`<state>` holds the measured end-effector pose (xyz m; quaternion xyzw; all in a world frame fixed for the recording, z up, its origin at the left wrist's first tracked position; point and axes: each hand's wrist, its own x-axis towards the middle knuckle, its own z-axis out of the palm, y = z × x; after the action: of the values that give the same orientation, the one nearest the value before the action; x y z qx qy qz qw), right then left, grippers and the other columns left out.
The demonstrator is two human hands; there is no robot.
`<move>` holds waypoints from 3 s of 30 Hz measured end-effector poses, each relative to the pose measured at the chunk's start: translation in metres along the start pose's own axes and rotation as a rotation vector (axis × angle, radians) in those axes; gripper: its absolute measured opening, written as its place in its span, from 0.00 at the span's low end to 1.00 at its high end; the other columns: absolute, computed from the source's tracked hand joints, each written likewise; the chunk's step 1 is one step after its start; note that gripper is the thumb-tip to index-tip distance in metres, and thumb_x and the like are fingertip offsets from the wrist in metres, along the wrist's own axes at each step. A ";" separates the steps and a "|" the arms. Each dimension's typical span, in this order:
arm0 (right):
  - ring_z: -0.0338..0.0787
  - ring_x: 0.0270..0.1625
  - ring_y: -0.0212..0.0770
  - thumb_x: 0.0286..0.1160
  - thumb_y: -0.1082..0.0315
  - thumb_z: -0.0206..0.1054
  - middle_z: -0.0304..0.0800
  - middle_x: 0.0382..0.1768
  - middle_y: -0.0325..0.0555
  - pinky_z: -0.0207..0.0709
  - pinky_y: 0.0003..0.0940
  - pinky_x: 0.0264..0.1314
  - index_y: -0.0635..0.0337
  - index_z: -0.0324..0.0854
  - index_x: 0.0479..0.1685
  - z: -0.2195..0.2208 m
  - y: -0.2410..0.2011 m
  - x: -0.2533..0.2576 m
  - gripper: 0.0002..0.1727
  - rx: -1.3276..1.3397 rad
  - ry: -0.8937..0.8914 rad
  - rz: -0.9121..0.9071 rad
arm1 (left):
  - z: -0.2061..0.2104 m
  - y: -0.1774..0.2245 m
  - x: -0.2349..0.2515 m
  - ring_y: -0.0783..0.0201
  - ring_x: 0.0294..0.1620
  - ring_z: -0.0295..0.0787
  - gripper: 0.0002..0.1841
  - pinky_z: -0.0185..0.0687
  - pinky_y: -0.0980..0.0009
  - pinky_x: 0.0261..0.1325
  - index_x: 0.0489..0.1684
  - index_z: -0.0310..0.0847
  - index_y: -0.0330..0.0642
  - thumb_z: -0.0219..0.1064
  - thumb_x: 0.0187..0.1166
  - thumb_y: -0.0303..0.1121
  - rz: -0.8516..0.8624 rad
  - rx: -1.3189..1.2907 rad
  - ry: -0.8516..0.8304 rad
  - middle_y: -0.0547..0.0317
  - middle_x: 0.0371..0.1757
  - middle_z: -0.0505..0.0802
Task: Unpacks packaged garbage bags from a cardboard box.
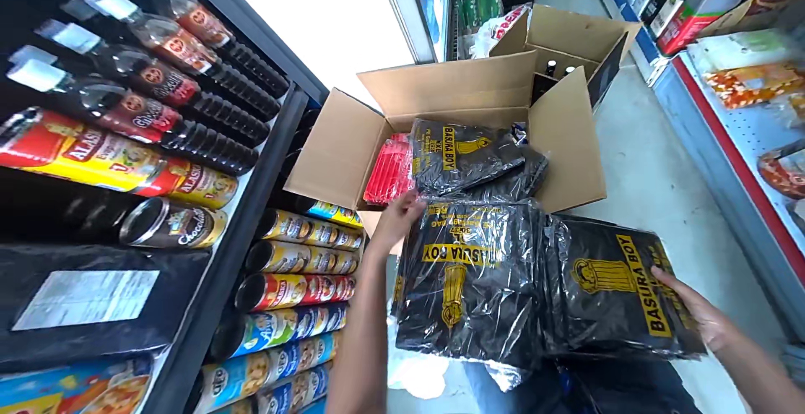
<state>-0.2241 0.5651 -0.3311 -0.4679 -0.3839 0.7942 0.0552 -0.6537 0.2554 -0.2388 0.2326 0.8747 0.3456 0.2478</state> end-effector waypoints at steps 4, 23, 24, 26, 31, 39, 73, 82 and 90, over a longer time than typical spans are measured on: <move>0.96 0.42 0.30 0.77 0.48 0.60 0.95 0.41 0.37 0.92 0.31 0.42 0.49 0.73 0.68 -0.012 0.011 0.011 0.24 -0.007 0.016 -0.015 | 0.026 -0.024 0.100 0.32 0.79 0.73 0.39 0.67 0.40 0.81 0.89 0.54 0.28 0.64 0.86 0.47 -0.197 -0.034 0.221 0.23 0.78 0.75; 0.96 0.41 0.31 0.73 0.48 0.63 0.96 0.40 0.38 0.92 0.31 0.42 0.49 0.72 0.69 -0.015 0.013 0.016 0.27 0.031 0.002 0.030 | -0.006 0.040 0.097 0.56 0.60 0.89 0.31 0.87 0.55 0.63 0.86 0.55 0.38 0.62 0.88 0.40 0.201 -0.854 0.827 0.42 0.66 0.86; 0.96 0.41 0.31 0.73 0.48 0.62 0.96 0.40 0.38 0.92 0.31 0.42 0.49 0.72 0.69 -0.015 0.012 0.016 0.27 0.025 0.009 0.036 | -0.011 0.030 0.091 0.56 0.63 0.88 0.31 0.87 0.56 0.65 0.87 0.53 0.38 0.60 0.90 0.41 0.177 -0.839 0.873 0.42 0.69 0.84; 0.96 0.41 0.31 0.75 0.49 0.61 0.95 0.41 0.38 0.92 0.31 0.42 0.48 0.72 0.70 -0.015 0.010 0.016 0.26 0.015 0.013 0.044 | -0.013 0.002 0.080 0.54 0.68 0.85 0.33 0.83 0.56 0.69 0.89 0.50 0.36 0.57 0.91 0.42 0.012 -0.743 0.901 0.37 0.73 0.80; 0.96 0.41 0.30 0.78 0.51 0.58 0.95 0.40 0.36 0.92 0.30 0.43 0.48 0.71 0.69 -0.017 0.010 0.020 0.23 0.013 -0.002 0.044 | 0.002 -0.056 0.034 0.35 0.67 0.81 0.34 0.71 0.43 0.73 0.69 0.69 0.12 0.51 0.93 0.47 -0.467 0.013 0.250 0.20 0.64 0.83; 0.96 0.42 0.28 0.78 0.50 0.59 0.95 0.41 0.34 0.92 0.29 0.45 0.48 0.71 0.68 -0.017 0.010 0.019 0.22 -0.001 0.006 0.008 | 0.036 0.074 0.085 0.36 0.72 0.82 0.22 0.73 0.38 0.75 0.70 0.80 0.30 0.59 0.88 0.38 -0.078 0.431 0.076 0.31 0.68 0.87; 0.95 0.42 0.25 0.78 0.48 0.60 0.95 0.40 0.29 0.91 0.26 0.47 0.46 0.71 0.67 -0.018 0.014 0.018 0.23 -0.007 -0.021 -0.008 | -0.099 0.089 0.013 0.50 0.55 0.92 0.17 0.85 0.49 0.63 0.62 0.81 0.28 0.52 0.92 0.33 0.395 0.067 1.126 0.36 0.55 0.91; 0.95 0.43 0.24 0.81 0.52 0.57 0.96 0.40 0.29 0.91 0.25 0.47 0.45 0.73 0.63 -0.015 0.010 0.018 0.17 0.004 -0.032 -0.007 | 0.031 -0.088 0.000 0.32 0.61 0.91 0.18 0.82 0.34 0.63 0.65 0.87 0.33 0.54 0.84 0.19 0.190 0.416 0.638 0.35 0.61 0.92; 0.95 0.45 0.23 0.83 0.53 0.55 0.95 0.41 0.27 0.90 0.25 0.50 0.44 0.72 0.64 -0.015 0.010 0.016 0.16 -0.014 -0.058 -0.045 | -0.027 -0.039 0.020 0.31 0.70 0.84 0.21 0.72 0.35 0.75 0.74 0.80 0.34 0.54 0.86 0.22 0.133 0.500 0.275 0.30 0.67 0.88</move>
<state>-0.2186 0.5736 -0.3532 -0.4361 -0.4013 0.8034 0.0585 -0.6943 0.2280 -0.2550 0.2944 0.9409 0.1629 0.0385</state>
